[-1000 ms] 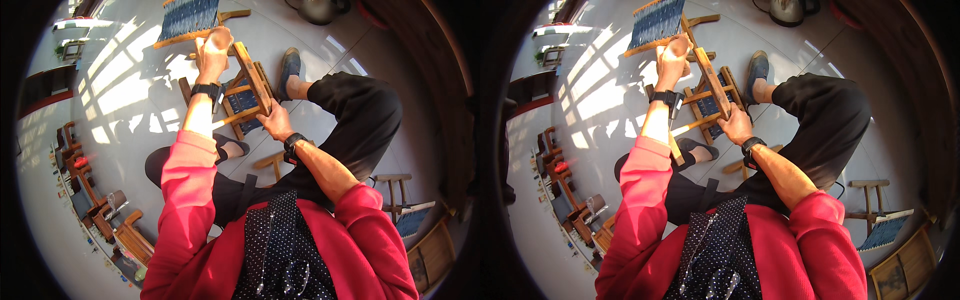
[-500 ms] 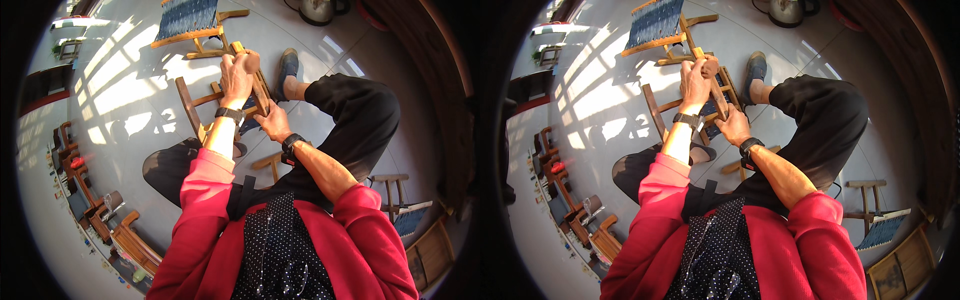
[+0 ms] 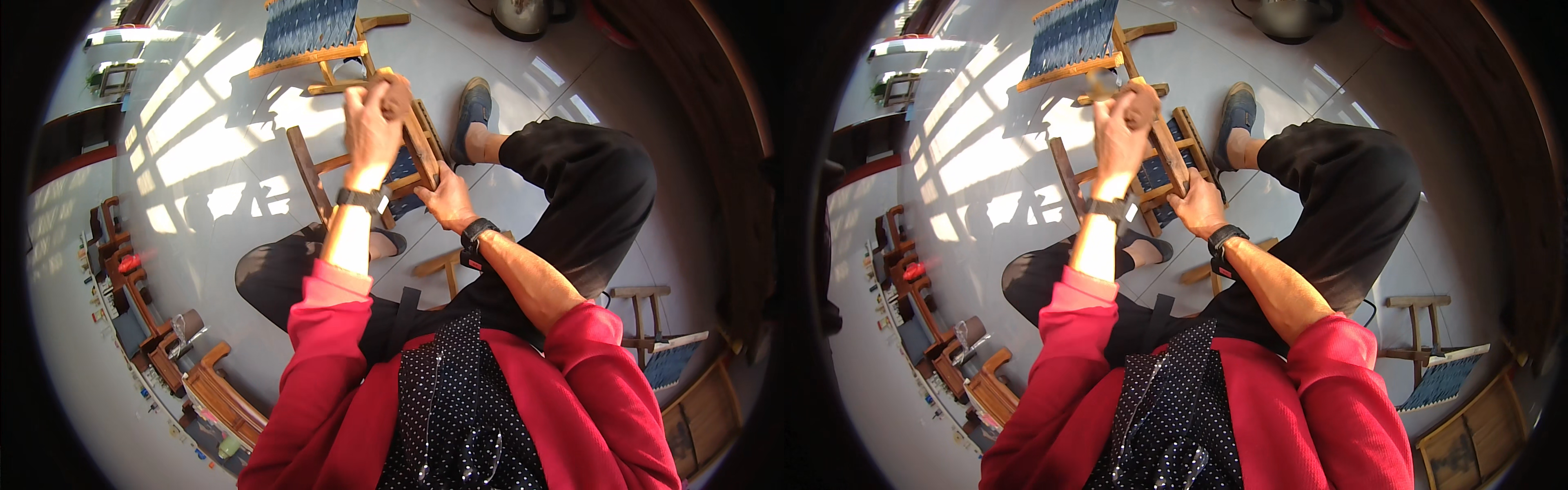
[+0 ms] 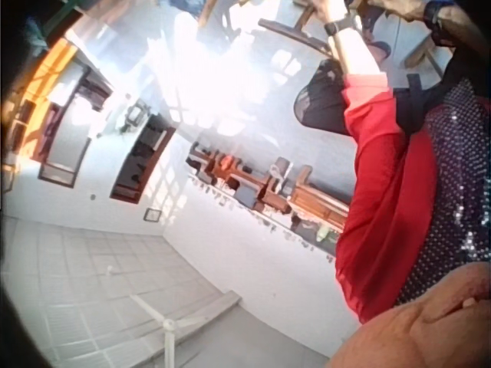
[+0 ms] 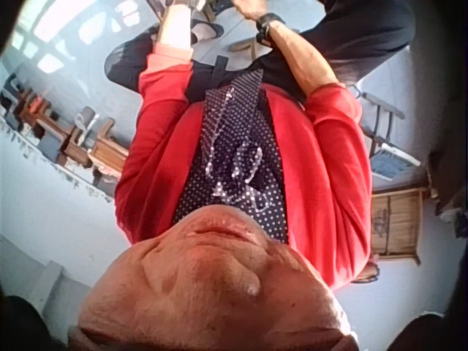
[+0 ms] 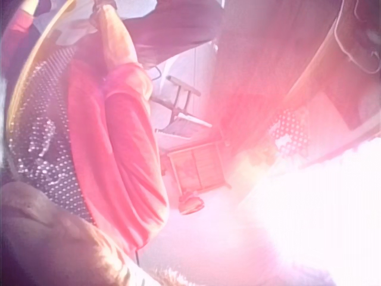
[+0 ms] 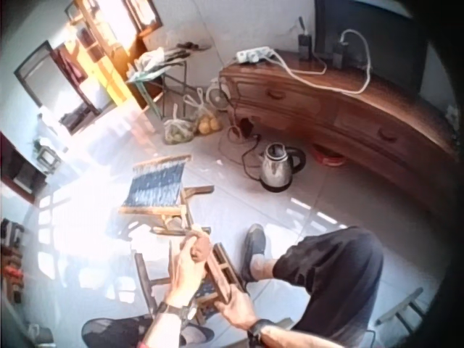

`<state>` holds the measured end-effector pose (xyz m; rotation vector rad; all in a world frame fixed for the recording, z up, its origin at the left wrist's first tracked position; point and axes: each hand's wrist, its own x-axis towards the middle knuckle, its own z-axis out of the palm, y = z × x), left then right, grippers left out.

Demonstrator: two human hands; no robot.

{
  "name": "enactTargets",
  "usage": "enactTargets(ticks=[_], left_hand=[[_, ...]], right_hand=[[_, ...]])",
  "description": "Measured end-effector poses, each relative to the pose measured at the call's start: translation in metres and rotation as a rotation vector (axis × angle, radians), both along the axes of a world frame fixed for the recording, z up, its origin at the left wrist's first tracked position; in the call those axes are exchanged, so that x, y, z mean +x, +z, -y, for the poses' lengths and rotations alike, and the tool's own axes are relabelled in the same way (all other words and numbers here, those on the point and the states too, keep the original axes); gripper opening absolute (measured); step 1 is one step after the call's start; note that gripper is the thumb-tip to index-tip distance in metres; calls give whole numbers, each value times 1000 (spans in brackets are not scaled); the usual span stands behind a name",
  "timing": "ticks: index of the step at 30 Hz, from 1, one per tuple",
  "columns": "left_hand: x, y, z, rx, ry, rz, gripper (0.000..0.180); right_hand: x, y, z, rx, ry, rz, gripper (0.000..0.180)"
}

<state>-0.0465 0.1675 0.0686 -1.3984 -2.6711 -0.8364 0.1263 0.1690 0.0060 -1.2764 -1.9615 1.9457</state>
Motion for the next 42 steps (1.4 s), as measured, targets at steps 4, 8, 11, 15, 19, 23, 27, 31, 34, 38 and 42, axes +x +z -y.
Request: enactTargets(ticks=[4,8,11,15,19,23,27,31,34,38,42], left_hand=[[55,-13,22,-139,53,159,54],[26,-22,4,-109,37,55,47],[-4,-24,-13,-158,34,75,41],[-55,-24,-43,-187,36,124,33],[-96,-13,-52,-153,131,232,42],[-49,1,-22,-75,149,169,35],[49,-5,23,-192,-69,88,57],[54,-18,24,-62,35,134,50],[27,-20,10,-169,27,60,47],[8,-14,-4,-178,24,65,41],[-17,-16,-20,-176,61,95,34]], right_hand=[[0,1,-1,36,-16,4,48],[0,4,-4,-16,21,37,47],[0,5,-4,-57,25,51,46],[0,4,-3,-50,6,16,47],[0,5,-4,-33,17,15,46],[-1,6,-4,-53,28,26,44],[0,5,-1,-23,-14,-19,43],[1,4,-1,-7,3,-21,45],[-1,4,-4,-31,32,15,47],[-4,4,-7,-32,31,0,46],[-5,6,-9,-53,27,-7,45]])
